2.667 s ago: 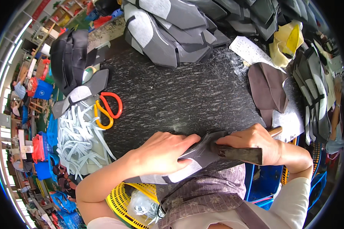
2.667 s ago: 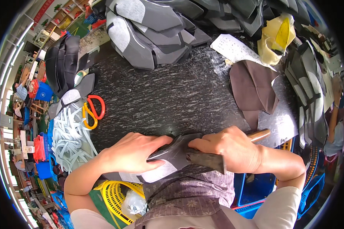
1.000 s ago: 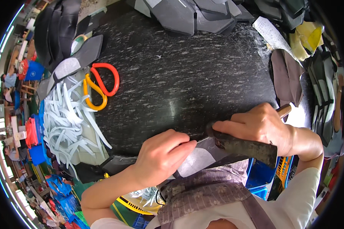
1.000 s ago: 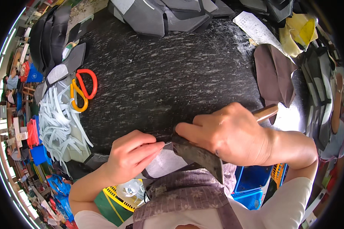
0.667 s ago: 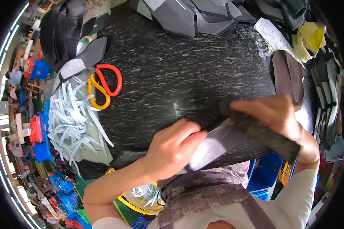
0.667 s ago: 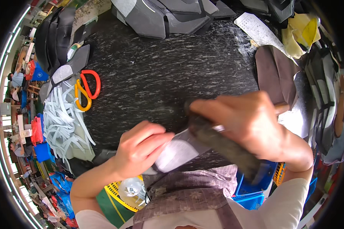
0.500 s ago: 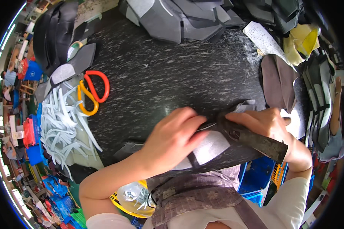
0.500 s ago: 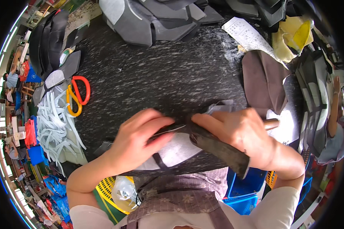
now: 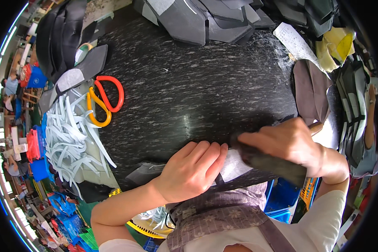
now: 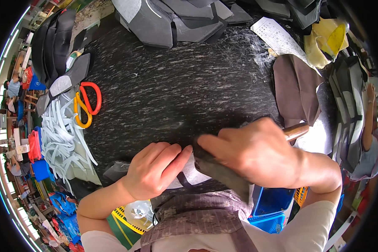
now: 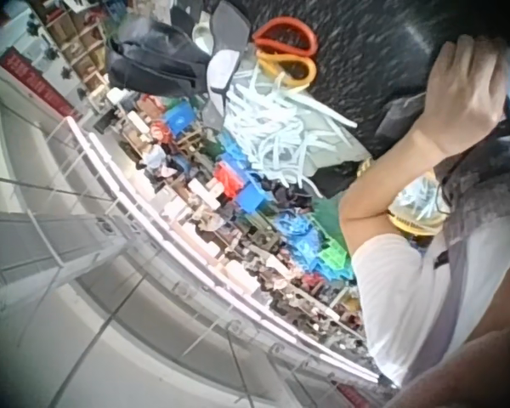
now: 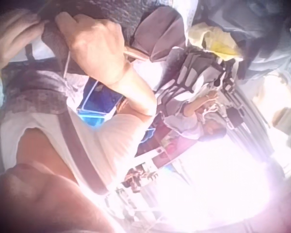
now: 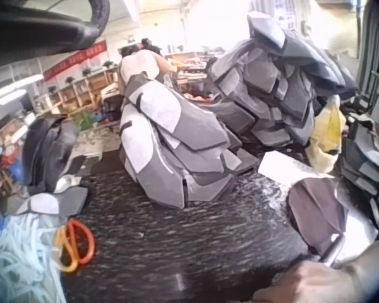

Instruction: The person hammers the edges of shoe upper components with a cobbler's hammer to flatten or bond them.

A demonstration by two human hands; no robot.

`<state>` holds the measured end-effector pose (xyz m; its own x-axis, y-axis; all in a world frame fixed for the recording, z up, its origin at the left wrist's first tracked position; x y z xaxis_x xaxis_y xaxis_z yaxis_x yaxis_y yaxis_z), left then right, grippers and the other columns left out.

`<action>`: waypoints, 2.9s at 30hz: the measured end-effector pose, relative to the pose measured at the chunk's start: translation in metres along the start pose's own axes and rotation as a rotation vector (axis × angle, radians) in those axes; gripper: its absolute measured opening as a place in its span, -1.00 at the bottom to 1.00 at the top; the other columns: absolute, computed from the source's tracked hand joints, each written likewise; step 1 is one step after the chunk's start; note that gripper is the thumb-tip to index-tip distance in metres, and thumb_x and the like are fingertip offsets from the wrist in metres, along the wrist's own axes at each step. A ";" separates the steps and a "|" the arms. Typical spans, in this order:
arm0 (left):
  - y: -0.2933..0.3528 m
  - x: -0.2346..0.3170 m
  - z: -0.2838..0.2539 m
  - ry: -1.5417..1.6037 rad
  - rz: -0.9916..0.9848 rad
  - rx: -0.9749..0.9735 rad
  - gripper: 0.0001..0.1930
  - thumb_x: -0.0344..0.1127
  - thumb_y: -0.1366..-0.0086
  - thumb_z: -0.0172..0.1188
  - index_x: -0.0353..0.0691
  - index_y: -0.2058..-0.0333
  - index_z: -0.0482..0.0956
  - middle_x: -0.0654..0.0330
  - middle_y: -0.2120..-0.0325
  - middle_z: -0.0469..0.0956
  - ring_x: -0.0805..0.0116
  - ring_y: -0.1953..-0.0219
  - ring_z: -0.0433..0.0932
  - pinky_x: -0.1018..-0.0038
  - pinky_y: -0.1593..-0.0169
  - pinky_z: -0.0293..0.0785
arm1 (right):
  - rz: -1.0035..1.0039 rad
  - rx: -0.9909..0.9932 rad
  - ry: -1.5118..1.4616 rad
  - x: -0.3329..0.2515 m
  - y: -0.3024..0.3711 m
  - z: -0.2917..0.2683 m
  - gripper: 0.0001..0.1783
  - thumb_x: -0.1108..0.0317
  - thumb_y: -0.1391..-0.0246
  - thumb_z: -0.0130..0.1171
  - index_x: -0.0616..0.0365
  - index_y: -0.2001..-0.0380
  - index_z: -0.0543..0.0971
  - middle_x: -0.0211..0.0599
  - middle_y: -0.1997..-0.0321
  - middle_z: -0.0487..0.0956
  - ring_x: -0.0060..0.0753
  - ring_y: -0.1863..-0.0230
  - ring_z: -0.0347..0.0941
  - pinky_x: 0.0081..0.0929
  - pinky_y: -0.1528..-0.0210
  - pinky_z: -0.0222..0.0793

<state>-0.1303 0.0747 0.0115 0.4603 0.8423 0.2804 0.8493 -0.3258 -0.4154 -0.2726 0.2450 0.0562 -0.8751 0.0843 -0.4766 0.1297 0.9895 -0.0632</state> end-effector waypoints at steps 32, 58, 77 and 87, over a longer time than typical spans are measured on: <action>0.048 -0.020 -0.022 0.289 -0.263 0.091 -0.62 -0.37 0.10 0.52 -0.26 0.25 0.65 0.17 0.34 0.53 0.21 0.38 0.50 0.31 0.31 0.39 | -0.023 0.010 -0.074 -0.024 -0.041 0.001 -0.64 0.26 -0.03 0.22 0.12 0.08 0.57 -0.32 0.56 0.53 -0.22 0.59 0.54 -0.33 0.61 0.43; 0.069 -0.023 -0.031 0.199 -0.150 0.141 -0.71 -0.47 0.06 0.41 -0.32 0.30 0.59 0.10 0.30 0.52 0.14 0.30 0.54 0.34 0.28 0.54 | -0.153 -0.051 0.087 -0.052 -0.066 0.014 -0.82 0.29 0.01 0.24 0.09 0.37 0.49 -0.40 0.67 0.45 -0.36 0.65 0.53 -0.41 0.71 0.38; 0.088 -0.030 -0.053 0.206 -0.215 0.071 -0.66 -0.54 0.13 0.38 -0.33 0.27 0.62 0.09 0.27 0.52 0.10 0.22 0.54 0.27 0.19 0.51 | -0.089 -0.125 -0.177 -0.050 -0.084 0.037 -0.83 0.32 -0.05 0.17 0.13 0.29 0.51 -0.26 0.59 0.54 -0.16 0.55 0.58 -0.26 0.59 0.44; 0.101 -0.018 -0.062 -0.215 0.017 -0.117 -0.71 -0.42 -0.07 0.19 -0.37 0.20 0.64 0.04 0.23 0.54 0.12 0.09 0.52 0.31 0.11 0.54 | -0.133 0.043 0.008 -0.058 -0.101 0.034 -0.77 0.35 0.05 0.23 0.13 0.27 0.53 -0.32 0.61 0.52 -0.20 0.61 0.55 -0.29 0.62 0.42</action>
<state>-0.0364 0.0000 0.0179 0.4196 0.9043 0.0785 0.8720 -0.3776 -0.3115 -0.2192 0.1361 0.0603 -0.8894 -0.0463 -0.4547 0.0319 0.9861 -0.1628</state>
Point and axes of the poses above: each hand's wrist, its own y-axis away from the middle knuckle, its own z-axis out of the palm, x = y × z, the point moved 2 cm from there along -y, towards the middle knuckle
